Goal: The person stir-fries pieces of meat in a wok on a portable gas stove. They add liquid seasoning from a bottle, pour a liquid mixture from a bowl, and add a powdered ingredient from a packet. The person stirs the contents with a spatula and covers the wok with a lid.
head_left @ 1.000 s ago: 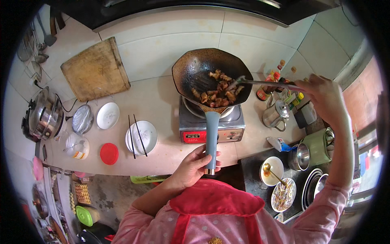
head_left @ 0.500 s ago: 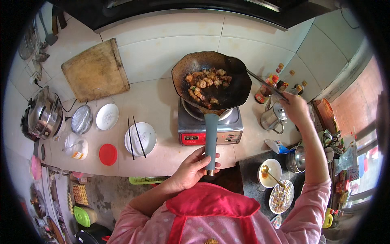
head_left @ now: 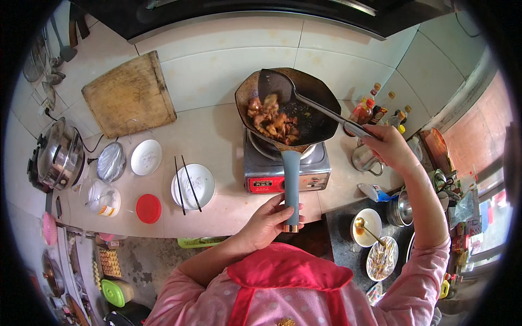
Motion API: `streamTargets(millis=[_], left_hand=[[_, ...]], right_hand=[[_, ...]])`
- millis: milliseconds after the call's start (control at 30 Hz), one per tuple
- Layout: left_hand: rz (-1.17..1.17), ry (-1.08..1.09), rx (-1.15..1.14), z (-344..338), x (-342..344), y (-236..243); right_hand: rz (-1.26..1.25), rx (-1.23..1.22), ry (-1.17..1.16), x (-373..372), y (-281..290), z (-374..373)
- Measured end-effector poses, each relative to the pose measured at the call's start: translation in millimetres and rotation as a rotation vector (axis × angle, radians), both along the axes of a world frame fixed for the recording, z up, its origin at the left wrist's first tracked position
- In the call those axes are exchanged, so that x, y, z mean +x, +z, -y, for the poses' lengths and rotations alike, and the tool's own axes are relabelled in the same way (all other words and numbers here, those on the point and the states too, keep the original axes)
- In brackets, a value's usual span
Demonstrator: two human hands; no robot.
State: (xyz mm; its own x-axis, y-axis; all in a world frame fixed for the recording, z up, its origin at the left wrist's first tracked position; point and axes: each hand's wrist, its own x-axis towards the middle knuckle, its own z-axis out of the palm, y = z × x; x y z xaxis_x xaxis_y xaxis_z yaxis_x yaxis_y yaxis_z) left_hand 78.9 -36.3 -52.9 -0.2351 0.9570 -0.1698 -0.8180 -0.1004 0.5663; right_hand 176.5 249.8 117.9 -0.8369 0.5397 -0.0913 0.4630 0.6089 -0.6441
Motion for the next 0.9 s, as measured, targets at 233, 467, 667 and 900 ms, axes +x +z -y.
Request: streamTargets(millis=[233, 467, 667, 900], left_hand=[[-0.021, -0.023, -0.007, -1, -4, 2], [-0.022, -0.038, 0.027, 0, -3, -1], [0.004, 0.019, 0.065, 6, 10, 1], [-0.010, 0.123, 0.093, 5, 18, -3]], right_hand=[[0.158, 0.597, 0.114, 6, -29, 38], [0.040, 0.939, 0.004, -25, -22, 42], [0.193, 1.223, 0.215, -31, -55, 28], [0.174, 1.285, 0.057, 28, -38, 7]])
